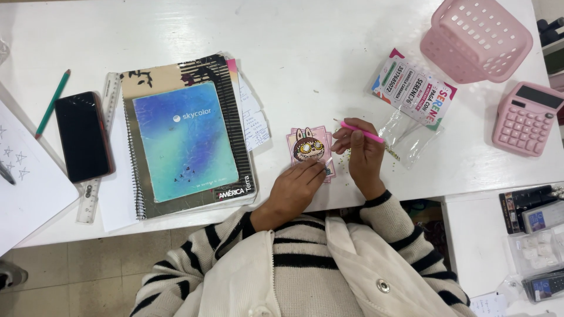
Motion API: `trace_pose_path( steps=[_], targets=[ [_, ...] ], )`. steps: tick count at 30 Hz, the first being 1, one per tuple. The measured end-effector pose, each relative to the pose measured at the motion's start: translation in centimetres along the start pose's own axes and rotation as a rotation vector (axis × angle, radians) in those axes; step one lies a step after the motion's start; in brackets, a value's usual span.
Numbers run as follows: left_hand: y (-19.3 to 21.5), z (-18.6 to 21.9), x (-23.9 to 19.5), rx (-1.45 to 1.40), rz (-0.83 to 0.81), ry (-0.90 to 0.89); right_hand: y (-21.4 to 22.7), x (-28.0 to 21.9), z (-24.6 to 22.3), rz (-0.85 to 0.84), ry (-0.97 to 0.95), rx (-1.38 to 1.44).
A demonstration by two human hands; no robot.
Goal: Decorating a small paper card by applying sequins/rhinestones using a stylus tool.
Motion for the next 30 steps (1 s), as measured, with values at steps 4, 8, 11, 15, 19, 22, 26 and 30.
trace_pose_path(
  steps=[4,8,11,15,19,22,26,30],
  targets=[
    [1.2,0.7,0.7,-0.013,0.033,-0.030,0.1,0.2,-0.2,0.040,-0.054,0.217],
    [1.9,1.3,1.4,-0.043,0.066,-0.038,0.5,0.9,-0.5,0.107,-0.173,0.581],
    [2.0,1.5,1.5,-0.067,0.084,-0.047,0.9,1.1,0.3,0.125,-0.232,0.792],
    [1.5,2.2,1.3,-0.051,0.037,-0.134,1.2,1.5,1.0,0.162,-0.308,1.020],
    [1.3,3.8,3.2,-0.053,-0.049,-0.202,1.4,1.4,0.2,0.157,-0.231,1.028],
    [0.7,3.7,3.8,-0.026,-0.089,-0.125,1.6,1.3,-1.0,0.180,-0.211,0.981],
    [0.5,3.0,2.8,0.055,-0.075,-0.064,2.5,0.3,-0.2,0.236,-0.133,0.594],
    [1.1,1.9,1.7,0.134,-0.037,0.089,1.7,-1.3,-0.3,0.109,-0.080,0.045]
  ],
)
Point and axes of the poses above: each hand's wrist, its own x-axis towards the middle knuckle, its own y-axis out of the back of the hand, z = x × y, the point moved 3 cm from there along x, towards the middle knuckle, and after that the axes turned 10 degrees about -x, right-handed, at the moved point
